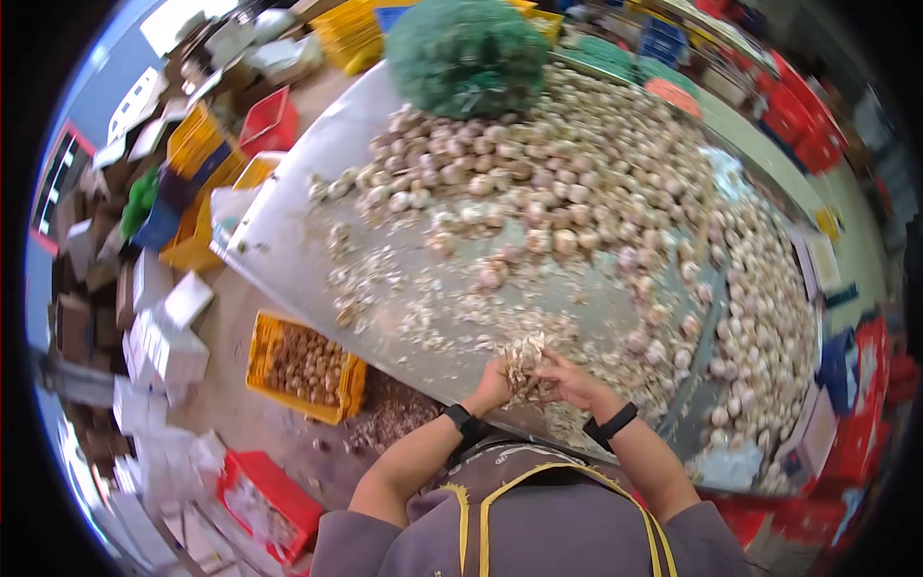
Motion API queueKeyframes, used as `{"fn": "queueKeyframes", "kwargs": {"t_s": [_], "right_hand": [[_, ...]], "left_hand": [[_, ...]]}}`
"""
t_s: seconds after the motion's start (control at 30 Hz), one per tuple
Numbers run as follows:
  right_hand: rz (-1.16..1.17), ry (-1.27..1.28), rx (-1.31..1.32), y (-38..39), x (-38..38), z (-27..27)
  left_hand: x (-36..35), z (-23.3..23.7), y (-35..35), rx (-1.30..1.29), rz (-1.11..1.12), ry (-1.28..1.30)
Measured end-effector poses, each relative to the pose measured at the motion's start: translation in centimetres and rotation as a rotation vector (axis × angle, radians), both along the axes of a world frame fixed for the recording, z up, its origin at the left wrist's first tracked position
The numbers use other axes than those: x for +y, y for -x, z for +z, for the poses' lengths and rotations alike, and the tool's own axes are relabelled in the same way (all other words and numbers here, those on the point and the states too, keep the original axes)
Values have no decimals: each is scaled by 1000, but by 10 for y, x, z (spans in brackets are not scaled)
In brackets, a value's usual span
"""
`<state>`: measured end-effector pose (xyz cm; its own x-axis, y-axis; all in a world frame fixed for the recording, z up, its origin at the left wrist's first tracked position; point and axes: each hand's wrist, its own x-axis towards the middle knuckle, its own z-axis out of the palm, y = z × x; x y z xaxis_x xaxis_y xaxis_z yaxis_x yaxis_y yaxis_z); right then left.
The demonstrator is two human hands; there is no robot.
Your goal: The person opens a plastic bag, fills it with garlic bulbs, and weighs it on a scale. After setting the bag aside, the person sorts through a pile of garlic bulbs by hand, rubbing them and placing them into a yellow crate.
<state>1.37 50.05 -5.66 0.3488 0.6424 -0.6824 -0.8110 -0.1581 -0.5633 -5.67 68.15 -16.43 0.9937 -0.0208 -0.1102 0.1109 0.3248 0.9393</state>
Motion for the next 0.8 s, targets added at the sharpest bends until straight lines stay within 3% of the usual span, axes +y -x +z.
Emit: {"fn": "queueKeyframes", "kwargs": {"t_s": [0.07,0.13,0.2,0.27,0.33,0.4,0.47,0.53,0.6,0.67,0.73,0.8], "right_hand": [[12,0,-9,-9,37,9],[92,-52,-56,-12,75,14],[126,-41,-74,-12,114,15],[198,42,-195,-11,154,17],[201,123,-252,-10,185,6],[279,123,-377,-14,206,-8],[253,183,-433,-17,220,-4],[279,137,-530,-22,221,-14],[167,200,-539,-22,225,3],[139,291,-494,-23,219,8],[82,354,-462,-22,213,8],[-14,385,-495,-21,201,-4]], "left_hand": [[44,6,4,-106,49,39],[99,6,10,-99,255,-306],[174,-13,31,80,292,-137],[231,36,47,109,486,168],[304,2,81,29,615,-42],[353,39,110,-29,799,546],[436,-30,149,-26,799,-348],[509,-82,187,151,947,-669],[556,-74,193,206,899,-648],[582,-80,196,383,1022,-960],[615,-91,205,825,867,-1272],[622,-89,209,876,819,-1252]]}}
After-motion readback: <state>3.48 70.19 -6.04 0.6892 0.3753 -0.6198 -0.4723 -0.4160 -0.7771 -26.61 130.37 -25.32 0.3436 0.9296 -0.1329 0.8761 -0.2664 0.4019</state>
